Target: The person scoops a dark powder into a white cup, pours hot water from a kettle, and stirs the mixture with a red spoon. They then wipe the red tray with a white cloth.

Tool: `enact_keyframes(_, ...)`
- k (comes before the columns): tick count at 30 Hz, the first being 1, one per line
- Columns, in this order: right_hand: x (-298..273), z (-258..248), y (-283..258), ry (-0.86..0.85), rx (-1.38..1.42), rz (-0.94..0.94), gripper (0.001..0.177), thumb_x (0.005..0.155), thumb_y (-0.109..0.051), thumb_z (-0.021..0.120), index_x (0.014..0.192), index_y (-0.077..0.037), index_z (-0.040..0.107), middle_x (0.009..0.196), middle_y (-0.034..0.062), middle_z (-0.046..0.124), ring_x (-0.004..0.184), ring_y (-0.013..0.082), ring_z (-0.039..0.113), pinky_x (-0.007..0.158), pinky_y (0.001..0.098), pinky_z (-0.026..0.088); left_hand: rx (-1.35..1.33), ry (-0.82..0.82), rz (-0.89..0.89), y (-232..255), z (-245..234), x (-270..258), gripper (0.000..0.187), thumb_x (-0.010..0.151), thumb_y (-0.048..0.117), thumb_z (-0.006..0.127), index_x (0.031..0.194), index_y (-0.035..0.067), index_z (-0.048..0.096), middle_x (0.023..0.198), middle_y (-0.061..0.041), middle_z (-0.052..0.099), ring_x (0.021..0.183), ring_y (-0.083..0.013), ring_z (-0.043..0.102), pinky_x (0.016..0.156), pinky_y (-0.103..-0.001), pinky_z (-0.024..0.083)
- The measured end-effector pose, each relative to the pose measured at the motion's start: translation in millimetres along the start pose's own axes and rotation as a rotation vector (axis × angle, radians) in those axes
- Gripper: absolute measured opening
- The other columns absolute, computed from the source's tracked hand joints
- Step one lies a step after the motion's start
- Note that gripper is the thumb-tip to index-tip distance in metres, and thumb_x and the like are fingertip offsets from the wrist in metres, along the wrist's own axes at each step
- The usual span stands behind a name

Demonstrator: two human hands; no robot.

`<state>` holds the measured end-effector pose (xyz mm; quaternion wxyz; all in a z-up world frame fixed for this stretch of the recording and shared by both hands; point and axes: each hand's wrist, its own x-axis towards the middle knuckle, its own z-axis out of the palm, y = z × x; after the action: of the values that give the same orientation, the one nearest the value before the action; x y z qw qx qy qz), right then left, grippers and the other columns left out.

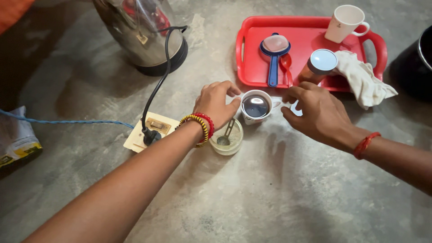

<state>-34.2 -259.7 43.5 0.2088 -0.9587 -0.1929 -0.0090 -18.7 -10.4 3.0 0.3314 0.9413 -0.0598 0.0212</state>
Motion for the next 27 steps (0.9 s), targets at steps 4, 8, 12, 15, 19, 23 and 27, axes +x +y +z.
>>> enact_keyframes(4, -0.1, 3.1, 27.5, -0.028, -0.057, 0.036, 0.032, 0.080, -0.025, 0.074, 0.103, -0.002, 0.073, 0.103, 0.0151, 0.071, 0.093, 0.0304, 0.071, 0.079, 0.0430, 0.057, 0.114, 0.003, 0.110, 17.8, -2.5, 0.4, 0.027, 0.082, 0.027, 0.073, 0.108, 0.017, 0.071, 0.117, -0.005, 0.067, 0.120, -0.0284, 0.053, 0.102, -0.047, 0.040)
enact_keyframes(8, 1.4, 5.2, 52.3, -0.006, -0.114, 0.036, 0.042, 0.079, -0.029, 0.076, 0.111, -0.001, 0.071, 0.114, 0.0177, 0.069, 0.102, 0.0349, 0.068, 0.084, 0.0457, 0.055, 0.171, -0.002, 0.169, 32.5, 1.3, 9.1, 0.031, 0.082, 0.028, 0.074, 0.110, 0.016, 0.069, 0.118, -0.007, 0.064, 0.123, -0.0292, 0.050, 0.103, -0.048, 0.038)
enact_keyframes(12, 0.6, 4.2, 64.6, -0.118, -0.135, 0.156, 0.052, 0.082, -0.041, 0.077, 0.120, -0.007, 0.069, 0.118, 0.0189, 0.066, 0.108, 0.0350, 0.066, 0.088, 0.0478, 0.054, 0.157, 0.023, 0.208, 42.1, 9.6, 18.5, 0.035, 0.080, 0.030, 0.075, 0.112, 0.016, 0.069, 0.117, -0.009, 0.063, 0.123, -0.0303, 0.049, 0.102, -0.048, 0.038)
enact_keyframes(15, -2.1, 6.2, 63.4, -0.166, -0.127, 0.177, 0.060, 0.075, -0.046, 0.080, 0.120, -0.010, 0.067, 0.119, 0.0162, 0.066, 0.106, 0.0343, 0.067, 0.088, 0.0476, 0.055, 0.154, 0.016, 0.224, 44.5, 13.9, 20.9, 0.033, 0.082, 0.029, 0.074, 0.111, 0.017, 0.069, 0.119, -0.008, 0.063, 0.124, -0.0307, 0.049, 0.102, -0.048, 0.039)
enact_keyframes(19, -6.0, 9.5, 55.2, -0.173, -0.197, 0.103, 0.054, 0.075, -0.048, 0.080, 0.111, -0.009, 0.069, 0.121, 0.0170, 0.064, 0.108, 0.0342, 0.067, 0.089, 0.0457, 0.056, 0.153, 0.009, 0.212, 44.7, 14.6, 23.3, 0.033, 0.081, 0.029, 0.074, 0.112, 0.017, 0.069, 0.119, -0.008, 0.063, 0.124, -0.0305, 0.049, 0.102, -0.048, 0.038)
enact_keyframes(23, -3.6, 13.1, 48.8, -0.187, -0.232, 0.120, 0.054, 0.075, -0.044, 0.082, 0.114, -0.011, 0.066, 0.123, 0.0172, 0.062, 0.109, 0.0357, 0.066, 0.088, 0.0471, 0.055, 0.151, 0.014, 0.215, 39.0, 10.8, 20.4, 0.036, 0.081, 0.029, 0.075, 0.114, 0.016, 0.068, 0.119, -0.009, 0.062, 0.124, -0.0308, 0.048, 0.103, -0.048, 0.037)
enact_keyframes(27, -3.3, 15.1, 49.4, -0.182, -0.163, 0.139, 0.053, 0.073, -0.039, 0.082, 0.116, -0.012, 0.066, 0.125, 0.0143, 0.063, 0.111, 0.0349, 0.066, 0.088, 0.0474, 0.055, 0.170, 0.105, 0.272, 31.3, 5.5, 14.4, 0.044, 0.078, 0.028, 0.076, 0.118, 0.014, 0.065, 0.119, -0.011, 0.060, 0.123, -0.0326, 0.047, 0.102, -0.048, 0.036)
